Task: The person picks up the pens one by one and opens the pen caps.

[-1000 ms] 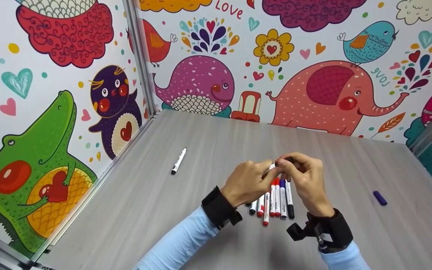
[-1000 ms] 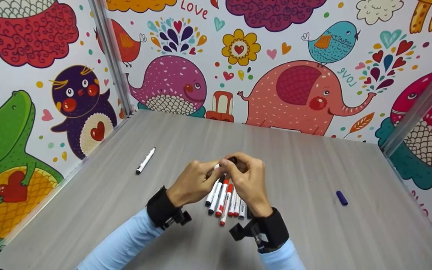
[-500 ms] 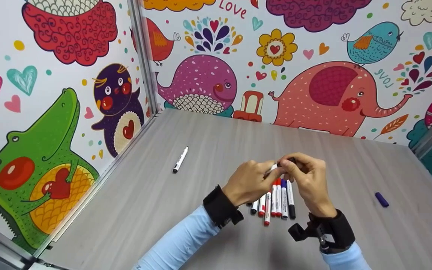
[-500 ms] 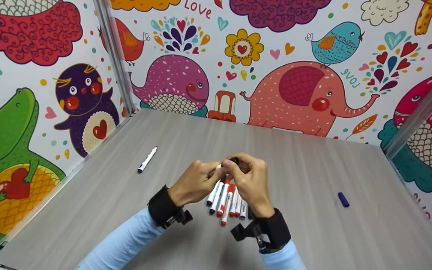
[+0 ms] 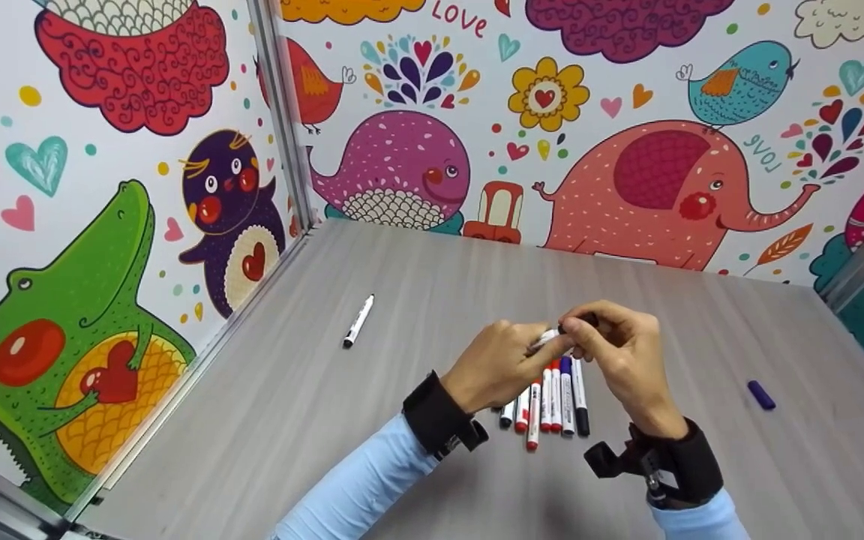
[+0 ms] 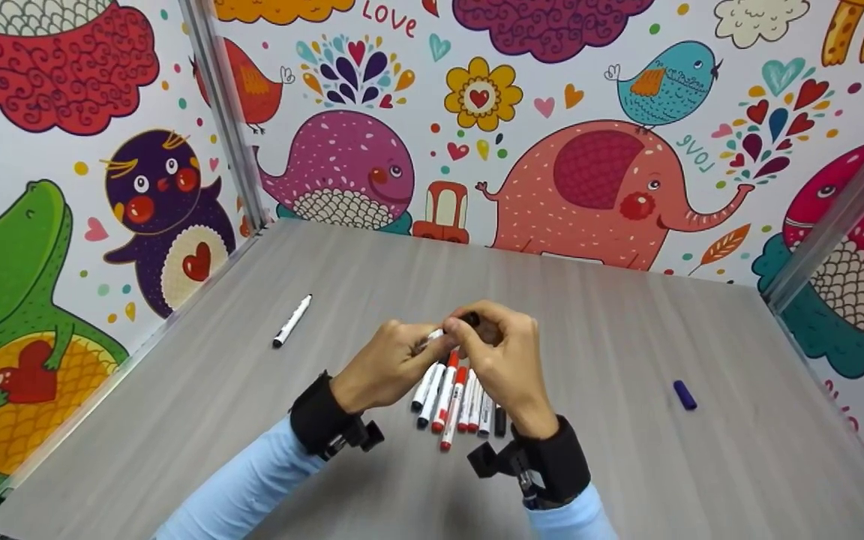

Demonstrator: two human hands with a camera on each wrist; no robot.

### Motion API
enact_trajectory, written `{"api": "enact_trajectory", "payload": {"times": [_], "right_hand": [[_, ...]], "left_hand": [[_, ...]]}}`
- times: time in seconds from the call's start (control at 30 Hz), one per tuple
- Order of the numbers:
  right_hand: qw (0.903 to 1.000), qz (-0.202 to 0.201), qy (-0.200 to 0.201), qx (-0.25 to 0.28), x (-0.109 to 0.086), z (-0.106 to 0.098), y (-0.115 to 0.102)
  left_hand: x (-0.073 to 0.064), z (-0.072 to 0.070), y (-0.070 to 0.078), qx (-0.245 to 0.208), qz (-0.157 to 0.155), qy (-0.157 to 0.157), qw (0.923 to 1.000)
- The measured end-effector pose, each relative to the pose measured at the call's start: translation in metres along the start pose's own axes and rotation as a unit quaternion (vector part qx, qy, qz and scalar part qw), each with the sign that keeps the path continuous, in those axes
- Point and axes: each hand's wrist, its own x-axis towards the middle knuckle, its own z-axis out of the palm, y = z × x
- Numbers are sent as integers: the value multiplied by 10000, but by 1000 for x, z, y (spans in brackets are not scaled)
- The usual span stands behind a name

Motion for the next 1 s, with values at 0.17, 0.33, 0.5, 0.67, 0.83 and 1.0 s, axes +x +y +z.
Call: {"api": "enact_trajectory", "payload": {"times": [0.17, 0.33, 0.5, 0.67, 0.83, 1.0], "right_hand": [[9988, 444, 78, -192, 1, 0, 0], [9964, 775, 117, -308, 1, 1, 2], [9939, 1012, 101, -422, 2, 0, 2], [9932, 1029, 103, -531, 2, 0, 1], [9946, 984, 111, -303, 2, 0, 2], [9957, 901, 95, -185, 2, -1, 4]], "left_hand": [[0, 3, -2, -99, -138, 70, 9998], [-1, 4, -3, -87, -172, 108, 9998], [0, 4, -4, -152, -282, 86, 9994], [0, 4, -4, -376, -349, 51, 9987], [1, 3, -4, -498, -380, 74, 9980], [0, 2, -4, -536, -428, 72, 9976]]}}
